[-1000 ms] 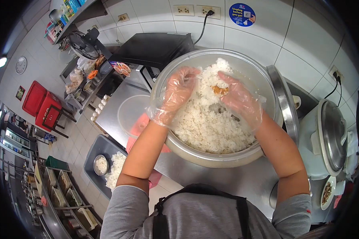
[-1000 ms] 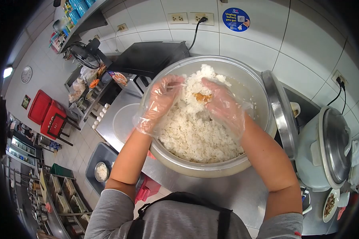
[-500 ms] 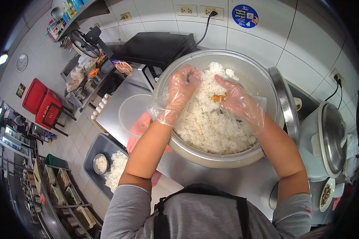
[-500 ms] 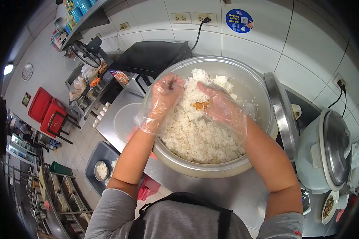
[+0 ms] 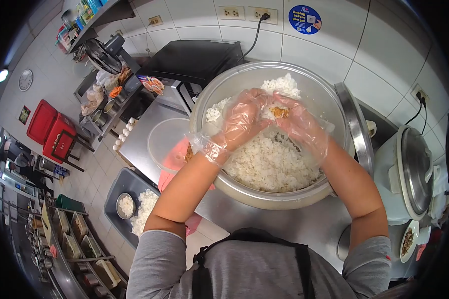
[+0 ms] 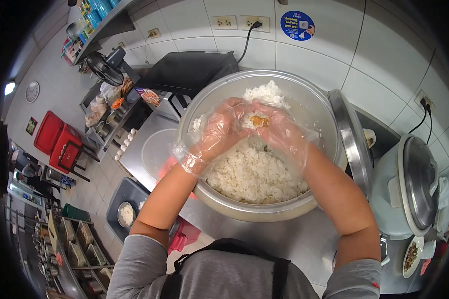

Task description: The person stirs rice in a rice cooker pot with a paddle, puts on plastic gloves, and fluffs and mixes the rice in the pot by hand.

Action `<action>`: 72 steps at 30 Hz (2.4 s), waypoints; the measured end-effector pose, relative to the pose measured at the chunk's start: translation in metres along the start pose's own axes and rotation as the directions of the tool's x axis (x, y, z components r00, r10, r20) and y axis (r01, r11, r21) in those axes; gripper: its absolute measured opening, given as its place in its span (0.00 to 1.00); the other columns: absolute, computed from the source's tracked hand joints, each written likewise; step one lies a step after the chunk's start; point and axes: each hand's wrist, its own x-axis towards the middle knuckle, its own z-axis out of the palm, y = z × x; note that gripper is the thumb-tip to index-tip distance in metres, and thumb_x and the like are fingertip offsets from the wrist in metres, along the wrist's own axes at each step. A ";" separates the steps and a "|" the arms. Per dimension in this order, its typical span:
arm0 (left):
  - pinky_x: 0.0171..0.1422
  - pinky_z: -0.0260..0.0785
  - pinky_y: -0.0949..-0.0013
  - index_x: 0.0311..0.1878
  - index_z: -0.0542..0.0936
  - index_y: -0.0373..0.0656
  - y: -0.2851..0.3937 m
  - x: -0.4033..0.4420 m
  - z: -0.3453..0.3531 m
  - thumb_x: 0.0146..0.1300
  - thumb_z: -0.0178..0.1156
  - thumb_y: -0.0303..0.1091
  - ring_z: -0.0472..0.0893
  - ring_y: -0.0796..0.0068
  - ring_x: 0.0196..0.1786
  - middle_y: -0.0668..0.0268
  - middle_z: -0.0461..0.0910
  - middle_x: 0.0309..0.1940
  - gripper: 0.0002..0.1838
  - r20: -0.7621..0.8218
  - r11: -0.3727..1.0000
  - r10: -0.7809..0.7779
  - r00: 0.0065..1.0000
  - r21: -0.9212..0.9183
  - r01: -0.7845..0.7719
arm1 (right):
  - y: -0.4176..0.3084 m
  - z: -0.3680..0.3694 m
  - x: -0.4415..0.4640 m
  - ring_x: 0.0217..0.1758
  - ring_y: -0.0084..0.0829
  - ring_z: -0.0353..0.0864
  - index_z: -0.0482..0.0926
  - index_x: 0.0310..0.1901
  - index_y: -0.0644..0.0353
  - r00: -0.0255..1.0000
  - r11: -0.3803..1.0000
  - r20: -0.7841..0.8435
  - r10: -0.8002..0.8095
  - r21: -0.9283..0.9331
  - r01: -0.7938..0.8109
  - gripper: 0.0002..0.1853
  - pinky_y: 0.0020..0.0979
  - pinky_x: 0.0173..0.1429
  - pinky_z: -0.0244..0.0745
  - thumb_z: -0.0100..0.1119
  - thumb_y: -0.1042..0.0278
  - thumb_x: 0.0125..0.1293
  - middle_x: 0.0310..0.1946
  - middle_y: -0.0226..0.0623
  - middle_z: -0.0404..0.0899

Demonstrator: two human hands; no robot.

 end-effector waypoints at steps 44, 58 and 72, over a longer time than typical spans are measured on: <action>0.43 0.70 0.72 0.38 0.81 0.36 -0.043 0.008 -0.005 0.60 0.66 0.29 0.76 0.80 0.34 0.63 0.80 0.27 0.07 -0.326 0.911 -0.389 0.862 -0.274 0.307 | -0.012 0.042 -0.018 0.64 0.38 0.75 0.67 0.65 0.61 0.999 0.987 -0.011 -0.043 0.156 0.045 0.27 0.46 0.69 0.72 0.50 0.48 0.75 0.60 0.43 0.75; 0.59 0.70 0.58 0.49 0.84 0.44 0.003 0.005 -0.010 0.56 0.71 0.32 0.76 0.58 0.57 0.57 0.77 0.53 0.16 -0.154 0.960 0.071 0.986 -0.256 -0.110 | -0.020 -0.004 -0.015 0.36 0.35 0.81 0.76 0.26 0.61 0.990 0.988 0.138 -0.003 0.154 -0.019 0.05 0.41 0.53 0.80 0.54 0.81 0.56 0.31 0.36 0.78; 0.48 0.75 0.60 0.51 0.80 0.45 -0.008 0.014 -0.010 0.52 0.71 0.31 0.81 0.56 0.43 0.57 0.79 0.44 0.21 -0.363 0.991 0.019 0.932 -0.119 -0.066 | 0.000 0.002 -0.014 0.40 0.27 0.77 0.74 0.28 0.60 0.998 0.999 0.057 0.034 0.032 -0.036 0.06 0.37 0.59 0.81 0.58 0.82 0.59 0.35 0.32 0.74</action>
